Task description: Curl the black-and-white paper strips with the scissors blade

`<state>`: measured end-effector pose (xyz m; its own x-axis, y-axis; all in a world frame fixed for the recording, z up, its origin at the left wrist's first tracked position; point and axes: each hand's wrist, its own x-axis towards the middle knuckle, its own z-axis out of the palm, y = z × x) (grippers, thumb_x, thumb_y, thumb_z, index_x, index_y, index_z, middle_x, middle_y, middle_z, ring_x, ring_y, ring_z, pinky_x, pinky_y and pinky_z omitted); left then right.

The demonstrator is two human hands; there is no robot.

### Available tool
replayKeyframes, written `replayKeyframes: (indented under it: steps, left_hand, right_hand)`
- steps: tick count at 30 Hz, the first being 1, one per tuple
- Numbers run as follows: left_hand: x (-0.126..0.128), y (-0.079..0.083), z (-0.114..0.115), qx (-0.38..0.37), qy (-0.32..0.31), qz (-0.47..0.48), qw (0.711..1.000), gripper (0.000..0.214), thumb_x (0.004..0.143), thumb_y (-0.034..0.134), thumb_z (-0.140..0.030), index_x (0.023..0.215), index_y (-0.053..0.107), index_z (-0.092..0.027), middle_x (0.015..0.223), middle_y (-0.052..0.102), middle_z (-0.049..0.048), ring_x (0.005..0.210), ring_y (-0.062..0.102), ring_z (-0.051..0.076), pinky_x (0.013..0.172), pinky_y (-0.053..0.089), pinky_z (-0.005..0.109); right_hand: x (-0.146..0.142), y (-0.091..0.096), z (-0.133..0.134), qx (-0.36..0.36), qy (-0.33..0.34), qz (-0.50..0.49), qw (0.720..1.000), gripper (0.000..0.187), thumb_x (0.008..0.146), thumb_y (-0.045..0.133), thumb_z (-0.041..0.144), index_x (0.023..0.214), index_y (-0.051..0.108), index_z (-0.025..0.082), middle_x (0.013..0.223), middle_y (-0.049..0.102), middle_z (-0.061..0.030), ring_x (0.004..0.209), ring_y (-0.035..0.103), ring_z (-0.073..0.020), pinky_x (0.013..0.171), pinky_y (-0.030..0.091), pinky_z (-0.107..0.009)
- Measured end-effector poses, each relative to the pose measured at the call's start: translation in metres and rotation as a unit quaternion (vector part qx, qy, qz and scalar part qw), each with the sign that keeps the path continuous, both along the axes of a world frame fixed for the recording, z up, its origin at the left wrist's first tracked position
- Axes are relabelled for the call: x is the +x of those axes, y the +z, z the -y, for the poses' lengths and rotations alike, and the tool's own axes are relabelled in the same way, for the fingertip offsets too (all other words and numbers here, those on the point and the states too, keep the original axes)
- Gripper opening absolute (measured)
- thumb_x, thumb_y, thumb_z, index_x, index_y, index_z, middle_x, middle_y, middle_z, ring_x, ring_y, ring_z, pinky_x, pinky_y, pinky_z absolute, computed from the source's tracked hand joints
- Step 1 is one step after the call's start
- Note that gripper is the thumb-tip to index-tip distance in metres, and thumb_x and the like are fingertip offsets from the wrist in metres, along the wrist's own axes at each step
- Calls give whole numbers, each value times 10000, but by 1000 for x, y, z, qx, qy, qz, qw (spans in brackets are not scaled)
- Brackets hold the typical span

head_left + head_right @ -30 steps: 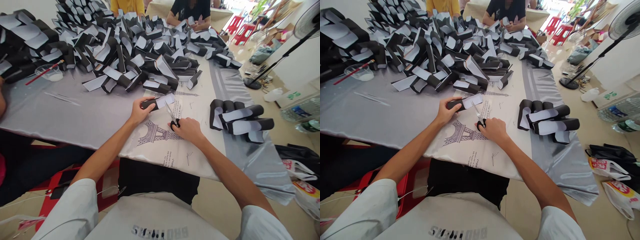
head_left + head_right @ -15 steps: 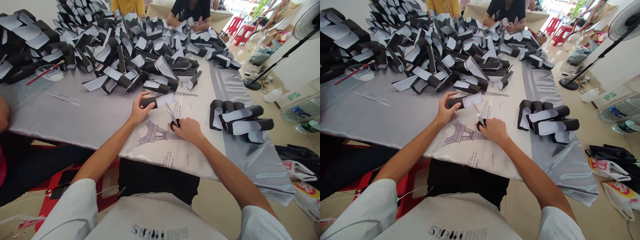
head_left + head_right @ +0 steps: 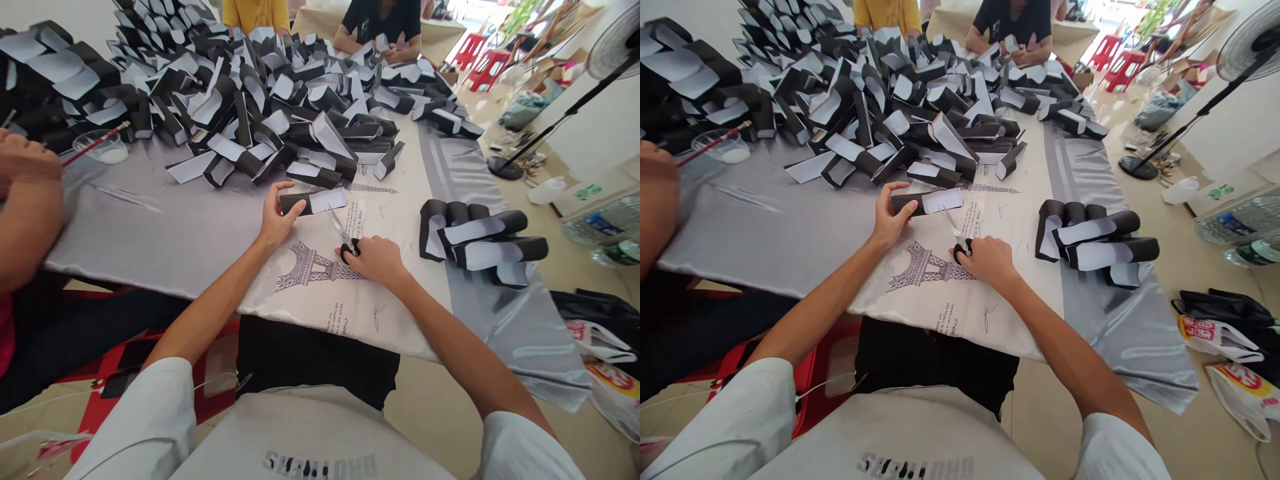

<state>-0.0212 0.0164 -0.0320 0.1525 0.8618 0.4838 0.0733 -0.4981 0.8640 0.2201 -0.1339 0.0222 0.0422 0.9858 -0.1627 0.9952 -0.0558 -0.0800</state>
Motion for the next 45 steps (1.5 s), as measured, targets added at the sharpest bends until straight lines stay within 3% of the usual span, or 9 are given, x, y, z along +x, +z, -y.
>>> replayKeyframes:
  steps: [4, 11, 16, 28, 37, 45]
  left_hand:
    - [1, 2, 0, 3, 7, 13, 1000, 709, 872, 842, -811, 1296, 612, -292, 811, 615, -12, 674, 648, 167, 607, 518, 309]
    - [2, 5, 1, 9, 27, 23, 999, 716, 828, 862, -830, 1241, 653, -285, 872, 654, 12, 710, 655, 179, 631, 536, 333]
    - [0, 3, -1, -1, 4, 22, 1000, 653, 860, 870, -771, 1247, 652, -292, 861, 656, 15, 748, 665, 200, 659, 541, 351]
    - [0, 5, 2, 0, 15, 21, 1000, 602, 858, 865, -751, 1144, 716, -243, 1041, 746, 71, 850, 697, 196, 703, 573, 325]
    - [0, 5, 1, 14, 18, 15, 1000, 619, 847, 857, -799, 1118, 723, -258, 1000, 736, 66, 851, 711, 216, 708, 593, 356]
    - [0, 5, 1, 9, 15, 18, 1000, 599, 852, 863, -777, 1123, 730, -260, 966, 725, 55, 816, 691, 202, 689, 587, 349]
  right_hand:
    - [2, -2, -2, -9, -2, 1, 1000, 653, 1132, 411, 673, 903, 784, 189, 870, 745, -138, 786, 690, -258, 654, 347, -342]
    - [2, -1, 0, 1, 3, -12, 1000, 692, 1097, 428, 742, 879, 788, 193, 833, 736, -136, 771, 690, -265, 647, 348, -342]
    - [2, 0, 0, -13, 0, -2, 1000, 680, 1113, 419, 709, 929, 804, 180, 883, 753, -157, 813, 704, -280, 661, 372, -349]
    - [3, 0, -1, -5, 3, -2, 1000, 698, 1093, 437, 756, 867, 788, 195, 829, 744, -138, 776, 708, -270, 645, 360, -339]
    - [4, 0, -2, -6, 4, -1, 1000, 641, 1117, 430, 664, 865, 779, 190, 848, 749, -136, 785, 701, -265, 632, 337, -345]
    - [3, -1, 0, 7, 6, -16, 1000, 692, 1075, 457, 766, 797, 756, 208, 771, 721, -119, 743, 690, -263, 640, 338, -338]
